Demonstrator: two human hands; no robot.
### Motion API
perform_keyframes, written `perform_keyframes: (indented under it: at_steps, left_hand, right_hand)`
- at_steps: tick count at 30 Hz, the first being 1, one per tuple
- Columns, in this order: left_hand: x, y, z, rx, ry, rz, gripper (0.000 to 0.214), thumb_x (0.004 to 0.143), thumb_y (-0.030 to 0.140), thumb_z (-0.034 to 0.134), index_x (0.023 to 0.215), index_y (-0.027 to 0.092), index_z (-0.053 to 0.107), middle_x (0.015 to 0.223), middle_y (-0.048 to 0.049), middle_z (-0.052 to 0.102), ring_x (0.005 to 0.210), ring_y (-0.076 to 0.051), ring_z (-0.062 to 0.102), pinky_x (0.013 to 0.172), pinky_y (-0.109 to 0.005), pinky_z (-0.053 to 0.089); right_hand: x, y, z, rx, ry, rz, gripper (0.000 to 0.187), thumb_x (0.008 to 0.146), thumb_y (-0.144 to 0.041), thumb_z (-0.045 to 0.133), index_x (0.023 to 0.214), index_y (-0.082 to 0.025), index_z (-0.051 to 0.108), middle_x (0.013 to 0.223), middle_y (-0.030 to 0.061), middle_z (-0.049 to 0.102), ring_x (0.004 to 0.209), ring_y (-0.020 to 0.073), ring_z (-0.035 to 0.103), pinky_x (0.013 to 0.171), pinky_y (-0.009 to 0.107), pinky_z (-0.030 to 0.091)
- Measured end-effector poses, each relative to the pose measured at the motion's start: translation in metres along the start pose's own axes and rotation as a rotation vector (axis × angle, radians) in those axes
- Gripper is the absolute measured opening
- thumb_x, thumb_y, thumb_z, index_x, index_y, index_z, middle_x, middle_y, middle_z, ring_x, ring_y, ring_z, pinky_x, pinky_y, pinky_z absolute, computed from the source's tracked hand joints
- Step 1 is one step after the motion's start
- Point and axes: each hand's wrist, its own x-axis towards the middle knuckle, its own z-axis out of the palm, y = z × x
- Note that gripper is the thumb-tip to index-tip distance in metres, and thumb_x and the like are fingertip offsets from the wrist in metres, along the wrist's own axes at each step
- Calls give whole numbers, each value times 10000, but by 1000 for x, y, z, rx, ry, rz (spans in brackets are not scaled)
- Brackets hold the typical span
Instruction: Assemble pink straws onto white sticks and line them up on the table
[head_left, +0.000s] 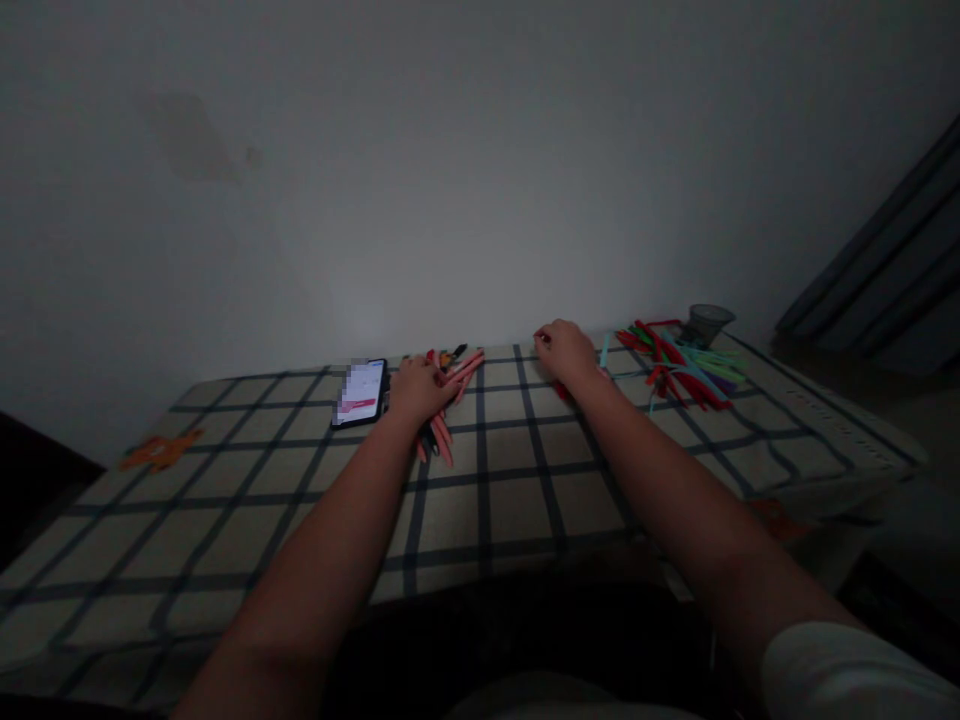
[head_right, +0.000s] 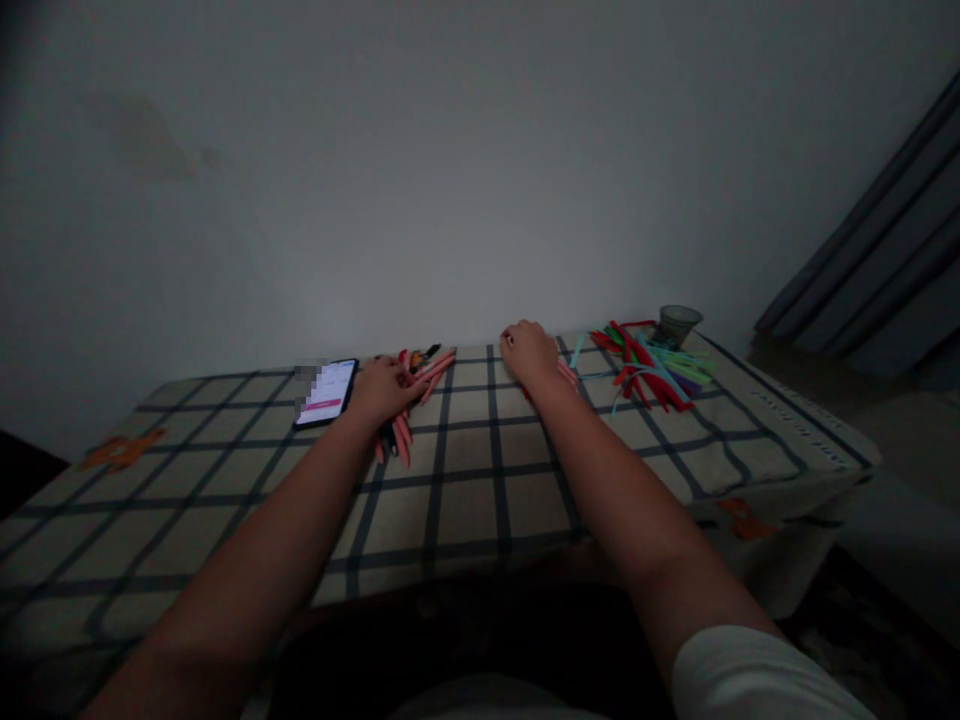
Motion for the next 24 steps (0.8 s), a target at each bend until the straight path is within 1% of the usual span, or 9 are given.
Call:
perform_keyframes:
  at_steps: [4,7,9,11,14,16,18,21,24]
  left_hand:
    - [-1,1,5,-17,45,45,527,779,661,517,887,178,699,1022,-139,612,967,-293,514,817,-385,407]
    - [0,1,7,-39,71,81,460,808,608,526,790,180,693,1008,-126,618,975,-283,520,836,-386,405]
    - [2,2,6,-74,121,100,428,845,565,499,786,185,686,1011,-114,621,984,-274,526,855,-387,405]
    - [3,3,4,-148,194,96,407,885,523,456,821,185,673,1005,-108,627,972,-261,542,861,-384,410]
    - [2,6,0,-356,270,44,364,937,457,386,986,180,617,997,-94,645,933,-228,579,817,-351,435]
    - [0,8,-3,-493,241,18,350,960,434,343,1095,186,550,993,-80,660,893,-205,604,762,-320,447]
    - [-2,11,-5,-527,159,48,337,962,438,345,1117,201,527,967,-67,670,848,-196,614,724,-305,443]
    - [-4,12,-5,-432,57,190,308,943,438,405,1047,203,574,948,-72,663,824,-204,595,718,-313,426]
    - [-3,10,-2,-395,37,311,276,928,407,447,1023,196,598,972,-84,642,818,-201,567,716,-318,412]
  right_hand:
    - [-5,-16,3,99,-55,-187,268,911,-282,465,974,-177,703,968,99,668,961,218,553,842,319,399]
    - [-9,-18,7,152,-104,-283,267,914,-296,478,949,-170,710,945,94,674,940,208,557,835,309,389]
    - [-10,-16,10,191,-148,-345,269,915,-308,490,958,-161,712,952,94,681,933,201,561,832,303,385]
    - [-10,-15,14,228,-200,-402,266,911,-311,508,970,-152,713,954,95,688,921,195,564,821,297,386]
    - [-10,-16,18,286,-269,-471,256,905,-315,528,964,-152,716,951,89,691,911,187,566,819,290,387]
    - [-11,-20,19,324,-281,-503,256,908,-324,527,963,-159,715,958,84,691,920,186,566,827,288,386]
    - [-11,-23,18,348,-266,-497,279,922,-340,504,956,-158,713,950,87,691,919,191,567,820,289,387]
    - [-11,-25,16,365,-236,-412,317,949,-325,443,989,-152,706,955,101,691,901,193,576,796,285,393]
    - [-10,-21,16,383,-229,-348,305,942,-248,421,1022,-147,697,974,107,690,891,191,585,787,279,402]
